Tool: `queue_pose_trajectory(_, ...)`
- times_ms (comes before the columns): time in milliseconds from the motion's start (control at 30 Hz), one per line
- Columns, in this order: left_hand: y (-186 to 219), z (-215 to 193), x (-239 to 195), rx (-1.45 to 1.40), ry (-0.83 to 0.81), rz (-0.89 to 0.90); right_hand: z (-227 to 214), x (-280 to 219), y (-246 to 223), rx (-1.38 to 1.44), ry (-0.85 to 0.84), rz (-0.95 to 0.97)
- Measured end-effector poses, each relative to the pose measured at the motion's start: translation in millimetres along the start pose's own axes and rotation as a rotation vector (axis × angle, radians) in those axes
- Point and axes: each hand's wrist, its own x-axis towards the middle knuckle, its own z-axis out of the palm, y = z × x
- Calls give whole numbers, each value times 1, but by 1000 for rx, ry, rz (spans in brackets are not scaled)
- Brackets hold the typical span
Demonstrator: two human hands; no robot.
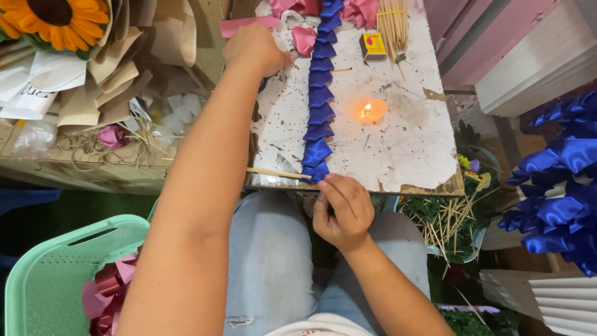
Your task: Making a decorative rose by folding blue ribbon and sealing the edges with a candle flame.
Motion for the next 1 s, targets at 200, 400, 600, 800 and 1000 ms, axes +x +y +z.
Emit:
queue_pose_trajectory(200,-18,-1,-2,-241,-66,20,3,-7,1,1,22,7)
queue_pose_trajectory(400,-22,-12,-13,-891,36,191,5,3,-5,-1,56,53)
queue_pose_trajectory(600,15,-8,-45,-1290,-295,607,9,5,-5,1,55,94)
queue_pose_trajectory(800,49,15,-72,-1003,-398,794,13,5,-13,-2,78,166)
queue_pose_trajectory(1000,55,27,-73,-897,-381,741,12,4,-13,16,56,133)
